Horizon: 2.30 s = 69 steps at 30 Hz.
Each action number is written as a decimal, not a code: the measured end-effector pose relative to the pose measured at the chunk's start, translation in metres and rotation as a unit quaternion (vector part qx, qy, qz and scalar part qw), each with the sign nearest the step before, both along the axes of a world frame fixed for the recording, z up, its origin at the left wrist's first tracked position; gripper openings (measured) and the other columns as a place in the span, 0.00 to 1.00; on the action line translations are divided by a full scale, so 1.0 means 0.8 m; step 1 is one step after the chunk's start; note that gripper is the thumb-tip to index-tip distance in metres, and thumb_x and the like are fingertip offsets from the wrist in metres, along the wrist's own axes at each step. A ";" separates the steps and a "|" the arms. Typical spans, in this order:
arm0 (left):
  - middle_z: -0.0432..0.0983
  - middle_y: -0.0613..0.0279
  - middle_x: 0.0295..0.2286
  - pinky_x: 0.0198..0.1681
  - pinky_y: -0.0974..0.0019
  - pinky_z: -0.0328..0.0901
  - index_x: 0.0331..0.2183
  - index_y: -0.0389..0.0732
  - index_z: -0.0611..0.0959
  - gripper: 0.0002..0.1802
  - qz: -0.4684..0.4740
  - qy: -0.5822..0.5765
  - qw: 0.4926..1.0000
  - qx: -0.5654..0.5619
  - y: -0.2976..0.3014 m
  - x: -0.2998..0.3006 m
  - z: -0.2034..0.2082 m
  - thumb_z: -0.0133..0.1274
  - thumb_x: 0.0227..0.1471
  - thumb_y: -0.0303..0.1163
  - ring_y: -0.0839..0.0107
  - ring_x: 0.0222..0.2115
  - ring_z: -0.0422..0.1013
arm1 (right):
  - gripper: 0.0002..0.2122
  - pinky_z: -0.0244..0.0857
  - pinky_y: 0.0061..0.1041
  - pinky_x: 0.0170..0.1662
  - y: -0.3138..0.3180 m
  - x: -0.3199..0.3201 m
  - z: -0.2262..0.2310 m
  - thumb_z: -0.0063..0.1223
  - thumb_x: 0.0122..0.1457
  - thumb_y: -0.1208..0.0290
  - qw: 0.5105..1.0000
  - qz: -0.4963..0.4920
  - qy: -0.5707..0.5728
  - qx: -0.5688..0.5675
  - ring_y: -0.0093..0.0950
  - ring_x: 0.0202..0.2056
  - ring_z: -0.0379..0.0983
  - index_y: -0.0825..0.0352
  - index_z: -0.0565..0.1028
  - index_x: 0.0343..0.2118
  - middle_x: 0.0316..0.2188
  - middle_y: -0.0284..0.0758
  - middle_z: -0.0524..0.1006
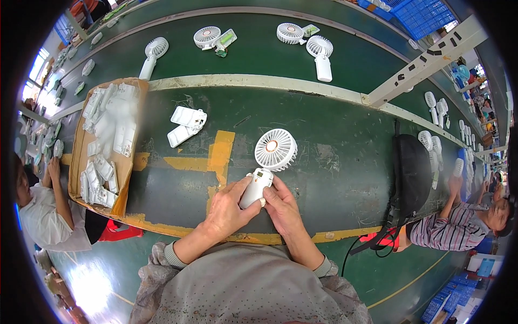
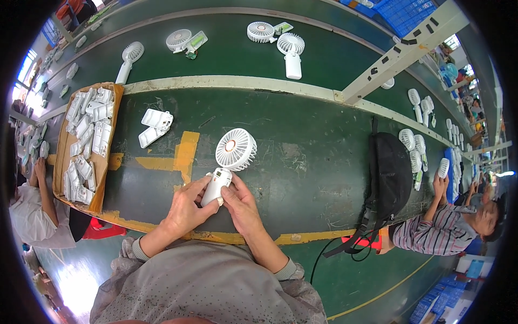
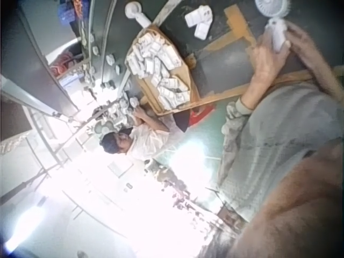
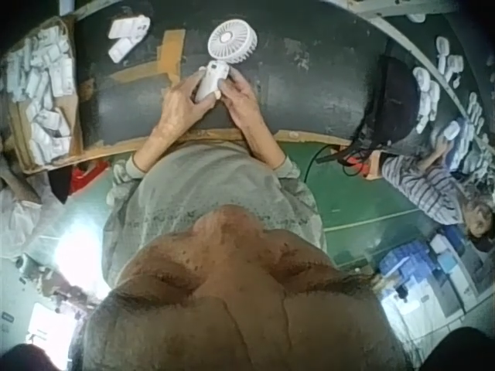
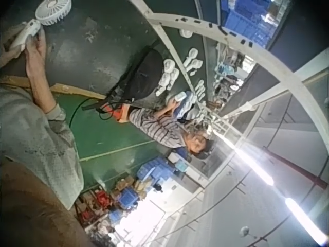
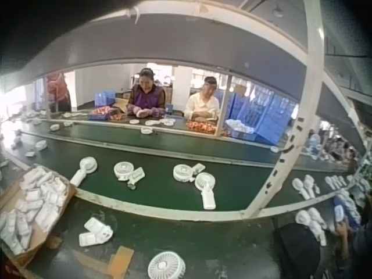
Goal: The person assembles portable fans by fitting the internal components into handle casings, snapping the outer covers into place by hand, and placing the assembled fans onto the conveyor belt.
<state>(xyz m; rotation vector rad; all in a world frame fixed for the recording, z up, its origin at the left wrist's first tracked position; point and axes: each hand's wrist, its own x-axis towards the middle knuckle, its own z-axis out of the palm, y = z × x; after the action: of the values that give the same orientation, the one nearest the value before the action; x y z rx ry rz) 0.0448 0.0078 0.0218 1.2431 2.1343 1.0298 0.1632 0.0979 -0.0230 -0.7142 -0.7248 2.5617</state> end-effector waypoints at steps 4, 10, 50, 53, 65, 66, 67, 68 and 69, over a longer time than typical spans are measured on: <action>0.75 0.45 0.32 0.28 0.67 0.70 0.44 0.28 0.73 0.30 -0.012 0.039 0.999 -0.012 -0.002 0.002 -0.001 0.60 0.38 0.30 0.64 0.24 0.75 | 0.23 0.60 0.27 0.53 -0.002 -0.001 -0.004 0.48 0.58 0.76 1.000 -0.028 -0.006 0.001 0.26 0.50 0.65 0.68 0.57 0.56 0.50 0.38 0.68; 0.75 0.44 0.30 0.31 0.61 0.69 0.43 0.31 0.75 0.28 0.019 0.025 0.999 0.014 -0.004 0.004 -0.003 0.60 0.38 0.33 0.54 0.27 0.74 | 0.24 0.62 0.25 0.52 -0.003 -0.005 -0.003 0.49 0.57 0.76 0.999 -0.041 -0.016 0.009 0.26 0.49 0.66 0.69 0.58 0.56 0.49 0.38 0.69; 0.75 0.46 0.27 0.28 0.61 0.69 0.39 0.30 0.75 0.25 -0.029 0.088 0.995 -0.034 -0.008 0.016 0.013 0.60 0.40 0.35 0.56 0.25 0.75 | 0.15 0.62 0.20 0.46 -0.015 -0.002 0.007 0.47 0.60 0.71 0.997 -0.040 -0.061 0.012 0.20 0.43 0.67 0.70 0.65 0.49 0.42 0.32 0.71; 0.75 0.46 0.27 0.29 0.61 0.69 0.35 0.30 0.75 0.21 -0.022 -0.102 0.992 -0.070 -0.008 -0.001 -0.002 0.57 0.46 0.39 0.57 0.26 0.75 | 0.16 0.58 0.29 0.53 -0.014 0.002 0.003 0.44 0.60 0.72 0.999 -0.052 -0.010 0.003 0.28 0.47 0.67 0.71 0.65 0.50 0.47 0.40 0.70; 0.73 0.42 0.21 0.26 0.55 0.66 0.37 0.27 0.70 0.23 -0.109 -0.128 0.983 -0.081 -0.005 0.005 0.025 0.52 0.49 0.39 0.46 0.24 0.72 | 0.19 0.58 0.36 0.54 -0.010 0.011 0.035 0.48 0.57 0.72 0.997 -0.017 -0.015 0.072 0.36 0.50 0.65 0.71 0.61 0.50 0.45 0.42 0.70; 0.73 0.43 0.19 0.24 0.55 0.66 0.36 0.26 0.70 0.23 -0.112 -0.098 0.988 -0.044 -0.006 0.008 0.022 0.52 0.48 0.38 0.47 0.21 0.72 | 0.18 0.59 0.34 0.53 -0.010 0.013 0.036 0.48 0.57 0.72 0.998 -0.014 0.001 0.069 0.33 0.50 0.65 0.71 0.62 0.49 0.45 0.41 0.70; 0.72 0.44 0.17 0.22 0.55 0.65 0.35 0.26 0.70 0.22 -0.114 -0.067 0.991 -0.008 -0.008 0.010 0.020 0.52 0.47 0.38 0.48 0.18 0.71 | 0.18 0.60 0.31 0.53 -0.010 0.014 0.038 0.48 0.57 0.72 0.998 -0.011 0.017 0.065 0.30 0.49 0.66 0.71 0.62 0.49 0.45 0.40 0.70; 0.72 0.44 0.17 0.22 0.55 0.65 0.35 0.26 0.70 0.22 -0.113 -0.069 0.991 -0.008 -0.008 0.012 0.020 0.52 0.47 0.38 0.48 0.18 0.71 | 0.17 0.59 0.32 0.53 -0.011 0.015 0.041 0.49 0.57 0.72 0.997 -0.012 0.017 0.072 0.31 0.49 0.66 0.71 0.63 0.48 0.44 0.40 0.70; 0.71 0.45 0.15 0.20 0.55 0.65 0.33 0.26 0.70 0.22 -0.120 -0.039 0.992 0.005 -0.008 0.013 0.020 0.53 0.46 0.37 0.49 0.15 0.70 | 0.17 0.59 0.32 0.53 -0.012 0.016 0.044 0.49 0.57 0.72 0.997 -0.012 0.016 0.071 0.31 0.49 0.66 0.71 0.63 0.48 0.44 0.40 0.70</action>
<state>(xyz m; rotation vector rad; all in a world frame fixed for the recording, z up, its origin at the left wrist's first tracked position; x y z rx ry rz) 0.0556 0.0011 0.0375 1.4001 1.8690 0.9701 0.1759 0.0882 0.0123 -0.6307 -0.8734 2.4648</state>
